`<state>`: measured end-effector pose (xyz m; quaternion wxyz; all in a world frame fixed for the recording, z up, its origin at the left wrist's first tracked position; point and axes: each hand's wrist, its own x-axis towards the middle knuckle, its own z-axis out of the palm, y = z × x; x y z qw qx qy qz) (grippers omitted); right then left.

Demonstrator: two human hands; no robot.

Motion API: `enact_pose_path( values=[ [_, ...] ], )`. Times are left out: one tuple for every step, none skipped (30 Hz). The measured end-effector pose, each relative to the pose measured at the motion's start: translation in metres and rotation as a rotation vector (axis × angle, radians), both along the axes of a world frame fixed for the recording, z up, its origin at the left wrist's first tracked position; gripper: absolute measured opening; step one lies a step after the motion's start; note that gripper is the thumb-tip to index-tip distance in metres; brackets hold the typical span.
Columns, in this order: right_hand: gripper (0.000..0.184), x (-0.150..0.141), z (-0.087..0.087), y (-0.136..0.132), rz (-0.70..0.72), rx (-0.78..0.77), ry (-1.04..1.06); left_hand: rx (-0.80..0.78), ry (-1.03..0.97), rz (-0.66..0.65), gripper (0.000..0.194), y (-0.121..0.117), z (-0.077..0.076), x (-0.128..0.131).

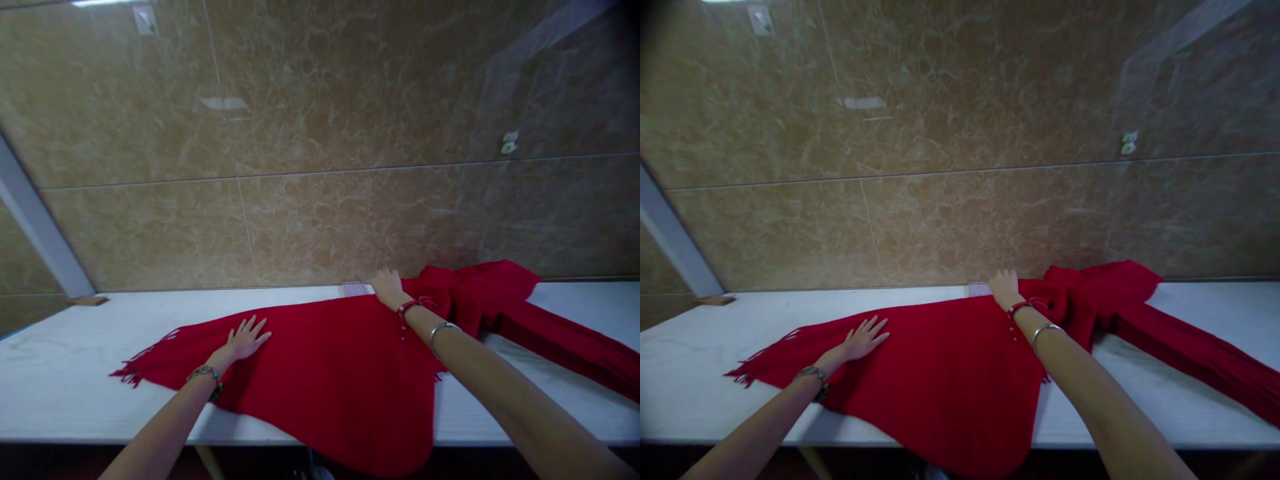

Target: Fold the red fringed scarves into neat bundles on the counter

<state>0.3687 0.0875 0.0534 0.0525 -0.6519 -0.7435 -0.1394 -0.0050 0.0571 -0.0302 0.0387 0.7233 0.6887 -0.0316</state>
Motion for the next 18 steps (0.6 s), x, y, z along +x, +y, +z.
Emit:
enact_pose_path(
  values=[
    [0.031, -0.014, -0.004, -0.003, 0.035, 0.015, 0.002, 0.005, 0.005, -0.012, 0.058, 0.005, 0.001, -0.001],
    [0.031, -0.03, -0.009, -0.006, 0.098, 0.023, 0.014, 0.006, 0.006, -0.023, 0.059, 0.009, 0.002, -0.001],
    [0.03, -0.048, -0.016, -0.01, 0.169, 0.018, 0.025, -0.001, 0.007, -0.032, 0.06, 0.012, 0.003, -0.001],
    [0.03, -0.068, -0.024, -0.014, 0.277, 0.009, 0.039, -0.011, 0.007, -0.04, 0.06, 0.015, 0.003, -0.001],
    [0.035, -0.088, -0.033, -0.017, 0.446, -0.007, 0.105, -0.023, 0.009, -0.042, 0.061, 0.018, 0.003, -0.001],
    [0.042, -0.107, -0.043, -0.02, 0.59, -0.034, 0.165, -0.035, 0.011, -0.044, 0.062, 0.022, 0.003, -0.001],
    [0.048, -0.124, -0.052, -0.022, 0.665, -0.086, 0.206, -0.044, 0.011, -0.049, 0.063, 0.025, 0.002, -0.003],
    [0.053, -0.139, -0.062, -0.023, 0.691, -0.159, 0.234, -0.049, 0.009, -0.055, 0.063, 0.028, 0.001, -0.004],
    [0.056, -0.151, -0.07, -0.023, 0.691, -0.217, 0.253, -0.052, 0.005, -0.06, 0.063, 0.03, 0.0, -0.005],
    [0.058, -0.159, -0.078, -0.022, 0.67, -0.256, 0.265, -0.052, 0.002, -0.064, 0.062, 0.033, -0.001, -0.007],
    [0.058, -0.164, -0.084, -0.02, 0.65, -0.271, 0.273, -0.05, 0.002, -0.067, 0.062, 0.035, -0.002, -0.008],
    [0.057, -0.167, -0.088, -0.018, 0.638, -0.264, 0.281, -0.044, 0.005, -0.068, 0.061, 0.036, -0.003, -0.009],
    [0.056, -0.169, -0.091, -0.016, 0.634, -0.248, 0.287, -0.036, 0.01, -0.065, 0.06, 0.036, -0.003, -0.01],
    [0.056, -0.169, -0.093, -0.014, 0.635, -0.232, 0.292, -0.025, 0.015, -0.071, 0.059, 0.036, -0.003, -0.011],
    [0.056, -0.168, -0.094, -0.013, 0.637, -0.226, 0.293, -0.006, 0.015, -0.091, 0.058, 0.036, -0.001, -0.014],
    [0.056, -0.167, -0.095, -0.012, 0.637, -0.225, 0.292, 0.034, 0.009, -0.114, 0.056, 0.035, 0.001, -0.018],
    [0.055, -0.167, -0.095, -0.012, 0.637, -0.226, 0.291, 0.098, 0.001, -0.126, 0.053, 0.033, 0.005, -0.025],
    [0.055, -0.166, -0.095, -0.012, 0.638, -0.225, 0.291, 0.178, -0.008, -0.11, 0.05, 0.032, 0.009, -0.034]
  ],
)
